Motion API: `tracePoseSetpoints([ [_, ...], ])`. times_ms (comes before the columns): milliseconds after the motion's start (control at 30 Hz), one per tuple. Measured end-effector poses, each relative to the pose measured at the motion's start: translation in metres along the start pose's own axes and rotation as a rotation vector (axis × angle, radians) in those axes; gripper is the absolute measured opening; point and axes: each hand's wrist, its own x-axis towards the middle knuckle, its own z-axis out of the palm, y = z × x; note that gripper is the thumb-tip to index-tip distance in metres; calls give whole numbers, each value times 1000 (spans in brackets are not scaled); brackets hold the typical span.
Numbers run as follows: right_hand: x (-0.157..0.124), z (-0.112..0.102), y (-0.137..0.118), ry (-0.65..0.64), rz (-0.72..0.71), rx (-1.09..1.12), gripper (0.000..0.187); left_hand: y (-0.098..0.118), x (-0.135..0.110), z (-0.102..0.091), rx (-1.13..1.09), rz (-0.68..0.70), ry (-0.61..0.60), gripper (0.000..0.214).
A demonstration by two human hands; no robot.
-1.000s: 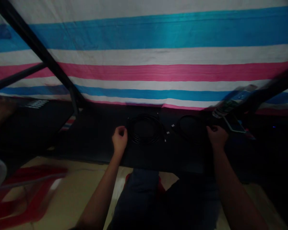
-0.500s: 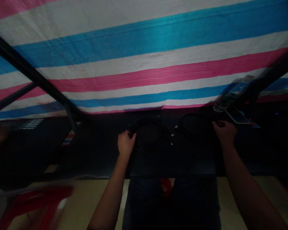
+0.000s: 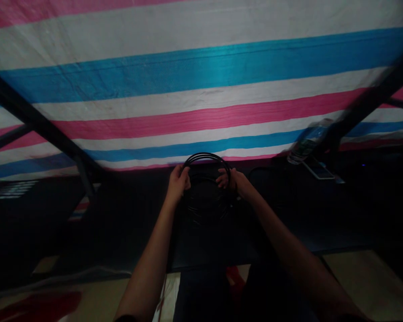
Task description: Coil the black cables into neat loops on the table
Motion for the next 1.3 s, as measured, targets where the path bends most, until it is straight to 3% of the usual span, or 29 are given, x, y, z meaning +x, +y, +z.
tracePoseSetpoints([
  [100,10,21,1,13,32,201,62,-5,-2,-2,-126,-88,-9,31],
  [200,6,23,10,165,-5,193,37,-8,-10,-6,-205,-219,-85,40],
  [267,2,20,17,200,6,196,34,-7,-14,-9,-288,-365,-190,47],
  [367,-1,17,21,161,53,191,37,-1,-16,-12,-414,-554,-343,46],
  [433,-1,16,18,87,106,212,40,1,-16,-14,-478,-600,-388,43],
  [600,-3,13,12,-125,205,401,41,-1,-13,-19,-668,-591,-291,27],
  [700,-2,10,13,-189,223,524,40,-3,-13,-20,-694,-626,-323,24],
  [833,1,7,17,-77,183,462,42,-2,-15,-18,-727,-643,-399,26],
  [1033,0,9,13,18,209,416,53,-4,-17,-19,-567,-753,-545,31],
  [1200,-3,8,9,-112,229,344,54,-6,-18,-20,-534,-739,-575,42],
  [1300,-4,6,10,-136,206,252,49,-6,-19,-15,-547,-639,-491,46],
])
